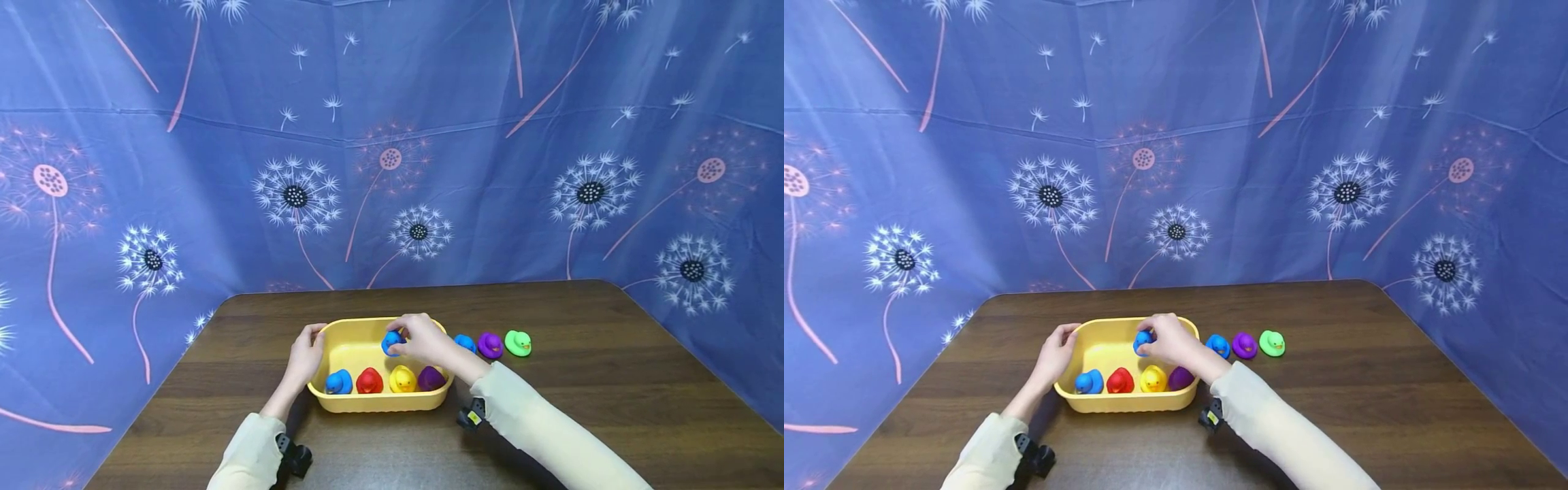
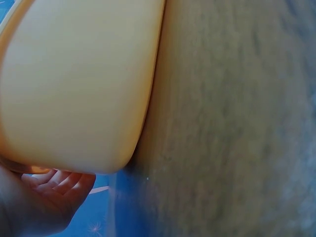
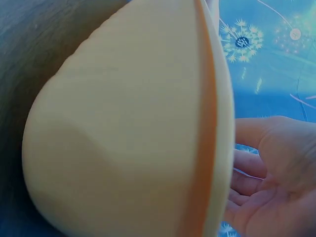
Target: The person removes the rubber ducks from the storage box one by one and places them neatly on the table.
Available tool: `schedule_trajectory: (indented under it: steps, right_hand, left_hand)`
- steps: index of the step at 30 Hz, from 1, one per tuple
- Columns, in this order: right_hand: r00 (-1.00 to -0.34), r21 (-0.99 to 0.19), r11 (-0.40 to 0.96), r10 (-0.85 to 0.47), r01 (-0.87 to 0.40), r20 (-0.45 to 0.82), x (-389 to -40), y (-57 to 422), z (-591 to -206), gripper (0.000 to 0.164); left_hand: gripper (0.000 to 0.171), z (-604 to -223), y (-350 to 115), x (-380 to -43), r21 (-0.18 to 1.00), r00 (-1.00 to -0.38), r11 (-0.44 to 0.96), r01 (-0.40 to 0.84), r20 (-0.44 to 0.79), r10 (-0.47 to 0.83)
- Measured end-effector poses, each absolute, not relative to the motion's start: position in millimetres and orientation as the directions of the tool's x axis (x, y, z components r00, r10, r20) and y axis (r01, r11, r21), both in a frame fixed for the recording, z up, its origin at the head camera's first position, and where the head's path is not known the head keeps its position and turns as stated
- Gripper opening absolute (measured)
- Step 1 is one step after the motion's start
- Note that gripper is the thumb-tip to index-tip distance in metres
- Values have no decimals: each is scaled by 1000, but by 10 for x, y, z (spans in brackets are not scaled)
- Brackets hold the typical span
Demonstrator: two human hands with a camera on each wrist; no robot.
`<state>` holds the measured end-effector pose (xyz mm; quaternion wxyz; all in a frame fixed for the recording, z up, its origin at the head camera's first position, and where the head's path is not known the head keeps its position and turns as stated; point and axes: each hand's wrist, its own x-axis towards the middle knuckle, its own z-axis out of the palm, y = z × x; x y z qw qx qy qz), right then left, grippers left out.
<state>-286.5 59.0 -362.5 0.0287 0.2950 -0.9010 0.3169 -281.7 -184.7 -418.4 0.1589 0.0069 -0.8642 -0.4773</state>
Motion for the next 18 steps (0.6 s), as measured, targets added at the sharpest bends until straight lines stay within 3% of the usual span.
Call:
schedule_trajectory:
  steps: [18]
  right_hand:
    - [-823,-540,629,-497,-560,275,-2876,864,-3648,34]
  left_hand:
    - [28,-4191,-1859,-2820,818,-934,542,193,323,-154]
